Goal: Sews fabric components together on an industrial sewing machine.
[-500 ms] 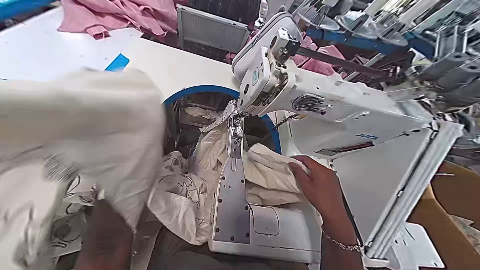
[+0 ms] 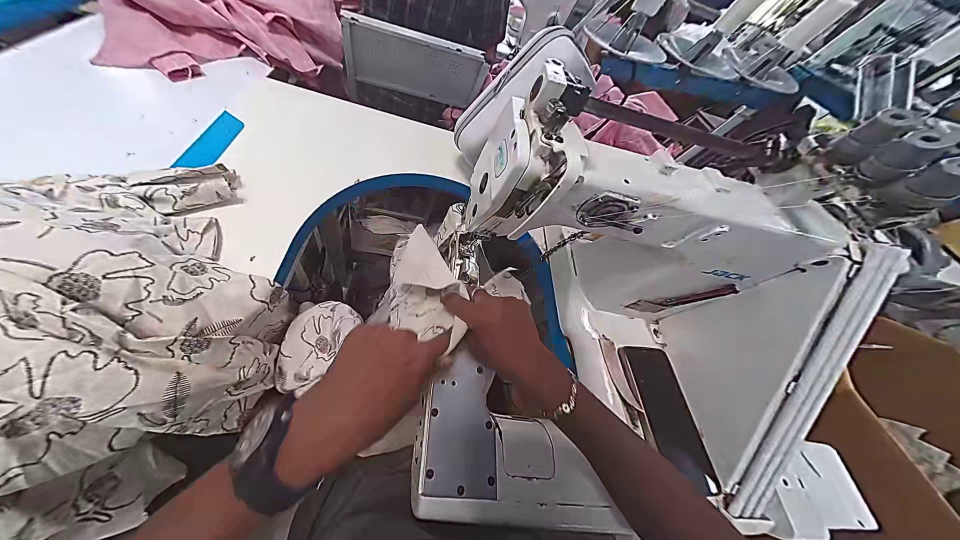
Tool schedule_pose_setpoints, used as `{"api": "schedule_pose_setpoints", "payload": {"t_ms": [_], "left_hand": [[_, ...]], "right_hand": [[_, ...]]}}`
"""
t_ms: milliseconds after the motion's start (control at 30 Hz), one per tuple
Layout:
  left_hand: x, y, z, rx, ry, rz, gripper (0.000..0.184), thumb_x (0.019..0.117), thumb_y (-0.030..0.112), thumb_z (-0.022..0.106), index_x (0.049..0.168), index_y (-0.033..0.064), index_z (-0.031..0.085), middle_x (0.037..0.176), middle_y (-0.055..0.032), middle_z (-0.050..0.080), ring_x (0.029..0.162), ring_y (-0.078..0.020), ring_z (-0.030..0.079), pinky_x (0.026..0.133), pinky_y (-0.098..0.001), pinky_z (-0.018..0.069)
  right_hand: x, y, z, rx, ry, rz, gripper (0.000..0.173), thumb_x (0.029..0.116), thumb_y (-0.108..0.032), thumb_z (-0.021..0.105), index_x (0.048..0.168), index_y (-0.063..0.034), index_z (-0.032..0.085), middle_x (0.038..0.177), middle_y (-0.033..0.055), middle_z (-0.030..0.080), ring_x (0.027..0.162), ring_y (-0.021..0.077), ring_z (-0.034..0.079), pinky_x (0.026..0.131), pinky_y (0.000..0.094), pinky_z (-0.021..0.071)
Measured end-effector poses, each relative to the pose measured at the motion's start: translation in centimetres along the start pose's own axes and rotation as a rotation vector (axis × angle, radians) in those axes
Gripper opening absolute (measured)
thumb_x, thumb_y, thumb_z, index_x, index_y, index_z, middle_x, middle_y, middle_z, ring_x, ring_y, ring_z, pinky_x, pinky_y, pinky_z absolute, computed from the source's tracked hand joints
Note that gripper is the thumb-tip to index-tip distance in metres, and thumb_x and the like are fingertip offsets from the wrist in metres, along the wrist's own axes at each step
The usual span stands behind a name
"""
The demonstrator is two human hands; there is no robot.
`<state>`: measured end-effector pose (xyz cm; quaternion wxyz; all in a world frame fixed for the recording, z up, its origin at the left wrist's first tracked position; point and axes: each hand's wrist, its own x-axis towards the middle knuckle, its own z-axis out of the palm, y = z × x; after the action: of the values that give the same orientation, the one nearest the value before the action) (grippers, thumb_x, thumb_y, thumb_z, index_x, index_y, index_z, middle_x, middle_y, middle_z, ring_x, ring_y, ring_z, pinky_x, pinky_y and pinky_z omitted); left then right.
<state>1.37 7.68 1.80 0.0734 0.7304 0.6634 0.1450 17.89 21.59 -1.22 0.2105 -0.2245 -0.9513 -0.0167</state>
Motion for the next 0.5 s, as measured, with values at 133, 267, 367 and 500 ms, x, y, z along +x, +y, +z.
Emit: {"api": "schedule_pose_setpoints", "payload": {"t_ms": [133,267,367,500], "left_hand": [[-7.7,0.6,0.9,-0.426,-0.252,-0.001,0.032,0.105,0.026,0.052,0.123,0.0074,0.072,0.061,-0.0161,0.063,0.055,-0.0398,0.065,0.051,-0.058,0.0498],[-2.2,2.6,4.0,-0.624,0.057,0.05,0.026,0.0999,0.022,0.06,0.113,0.0075,0.076,0.086,-0.0121,0.074,0.075,-0.0287,0.073,0.067,-0.0498,0.0587],[5.2,2.4,9.5,-0.612,0.338,-0.224,0.035,0.0984,0.015,0.062,0.126,-0.0057,0.063,0.126,-0.0254,0.066,0.108,-0.038,0.069,0.092,-0.0506,0.0565],[7.9,2.8,10.3,-0.622,0.152,-0.449,0.061,0.1057,0.033,0.05,0.158,0.004,0.036,0.101,-0.0221,0.071,0.086,-0.041,0.07,0.077,-0.0574,0.0549]], "right_hand": [[-1.3,3.1,1.9,-0.057,-0.014,0.068,0.026,0.0812,-0.001,0.061,0.098,-0.0085,0.08,0.066,0.0196,0.064,0.051,0.0383,0.064,0.042,0.0494,0.0456],[-2.1,2.2,2.8,0.013,0.036,0.106,0.029,0.0801,-0.003,0.057,0.1,-0.0043,0.078,0.063,0.0171,0.062,0.05,0.0356,0.063,0.042,0.047,0.0451],[-1.8,4.5,-0.8,0.16,-0.197,0.464,0.045,0.0927,-0.022,0.069,0.133,-0.002,0.065,0.097,0.0231,0.074,0.086,0.0435,0.071,0.074,0.0629,0.0541],[-4.1,11.5,-3.8,0.031,-0.286,0.873,0.03,0.1027,-0.021,0.061,0.105,0.007,0.071,0.098,0.0297,0.07,0.098,0.048,0.066,0.086,0.0665,0.0454]]}}
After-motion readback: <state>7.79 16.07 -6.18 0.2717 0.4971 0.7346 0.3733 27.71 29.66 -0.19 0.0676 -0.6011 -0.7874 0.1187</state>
